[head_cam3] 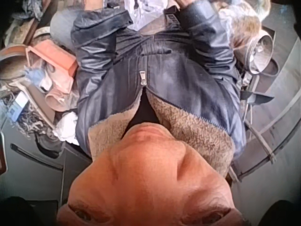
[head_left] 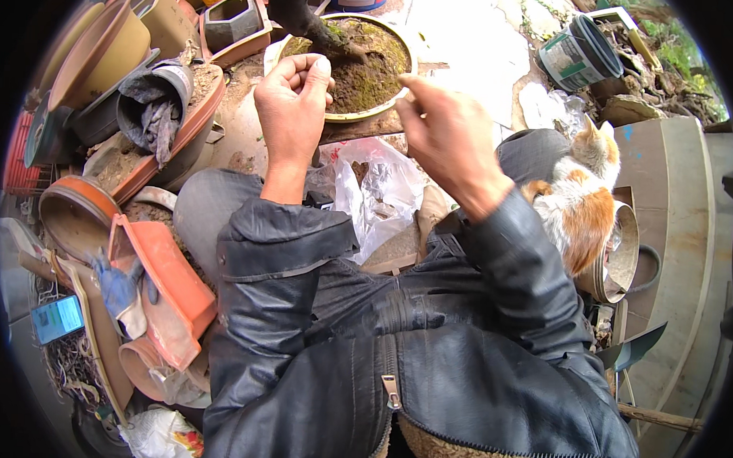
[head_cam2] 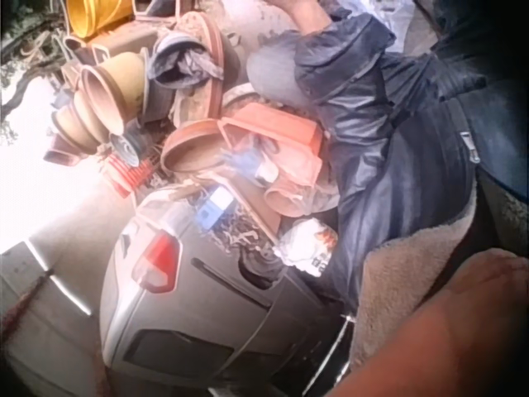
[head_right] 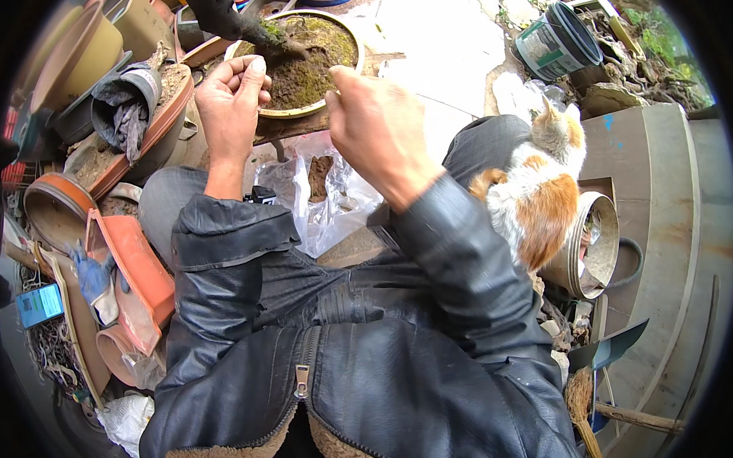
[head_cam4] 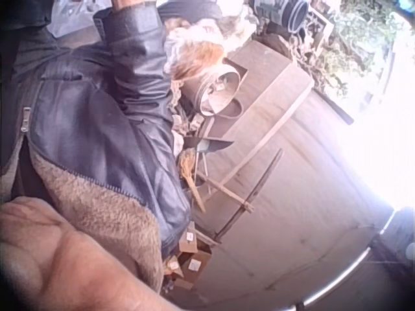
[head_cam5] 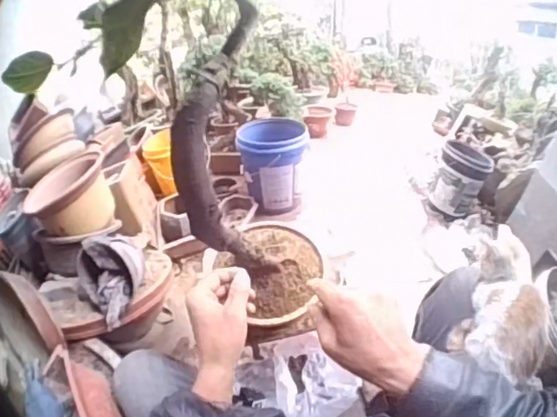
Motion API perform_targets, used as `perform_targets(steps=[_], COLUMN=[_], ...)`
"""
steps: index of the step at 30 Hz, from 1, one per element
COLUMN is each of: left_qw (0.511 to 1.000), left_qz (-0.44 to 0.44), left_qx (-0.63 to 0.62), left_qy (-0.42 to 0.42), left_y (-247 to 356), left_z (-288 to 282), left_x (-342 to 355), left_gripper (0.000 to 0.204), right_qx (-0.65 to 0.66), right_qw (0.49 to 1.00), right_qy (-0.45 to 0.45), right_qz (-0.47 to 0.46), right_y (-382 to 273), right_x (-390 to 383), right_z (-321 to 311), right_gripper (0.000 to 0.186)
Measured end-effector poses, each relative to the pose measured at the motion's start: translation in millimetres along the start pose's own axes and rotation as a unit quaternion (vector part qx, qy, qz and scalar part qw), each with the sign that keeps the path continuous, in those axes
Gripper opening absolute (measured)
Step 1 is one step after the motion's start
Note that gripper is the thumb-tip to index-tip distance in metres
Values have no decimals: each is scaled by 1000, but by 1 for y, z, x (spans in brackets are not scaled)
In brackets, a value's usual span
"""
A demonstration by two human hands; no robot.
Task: The person trims a small potted plant using pliers and a small knife, removing soil and small roots from the base. The person works carefully around the trunk, occasionally adjusting the soil and discarding debris into a plastic bag.
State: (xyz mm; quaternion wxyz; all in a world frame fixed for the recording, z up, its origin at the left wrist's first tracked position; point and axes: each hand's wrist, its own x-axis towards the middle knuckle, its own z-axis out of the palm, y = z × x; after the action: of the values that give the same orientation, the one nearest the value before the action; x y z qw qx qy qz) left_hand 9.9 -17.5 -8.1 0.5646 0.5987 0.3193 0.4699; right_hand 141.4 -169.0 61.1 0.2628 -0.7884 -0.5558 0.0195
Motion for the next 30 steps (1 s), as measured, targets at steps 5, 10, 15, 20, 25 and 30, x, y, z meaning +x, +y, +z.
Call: perform_targets(steps=[5,10,15,20,25,30], left_qw=[1000,1000,1000,1000,1000,1000], left_qz=[5,-5,-2,-2,-12,-7], left_qx=[8,21,7,8,9,9], left_qy=[11,6,18,12,9,10], left_y=[0,2,1,-1,-3,-5], left_z=[2,3,5,5,6,4], left_x=[-1,-2,-1,-2,-1,1], left_gripper=[14,17,12,14,13,13], right_qx=[-2,-21,-28,-61,-52,64], right_qw=[999,998,997,996,997,995], right_qy=[33,50,43,37,40,66], right_qz=[-24,-37,-51,-60,-37,36], right_y=[19,27,31,32,28,34], right_x=[13,21,26,28,27,27], right_z=[55,68,70,72,72,59], right_gripper=[41,43,42,40,47,40])
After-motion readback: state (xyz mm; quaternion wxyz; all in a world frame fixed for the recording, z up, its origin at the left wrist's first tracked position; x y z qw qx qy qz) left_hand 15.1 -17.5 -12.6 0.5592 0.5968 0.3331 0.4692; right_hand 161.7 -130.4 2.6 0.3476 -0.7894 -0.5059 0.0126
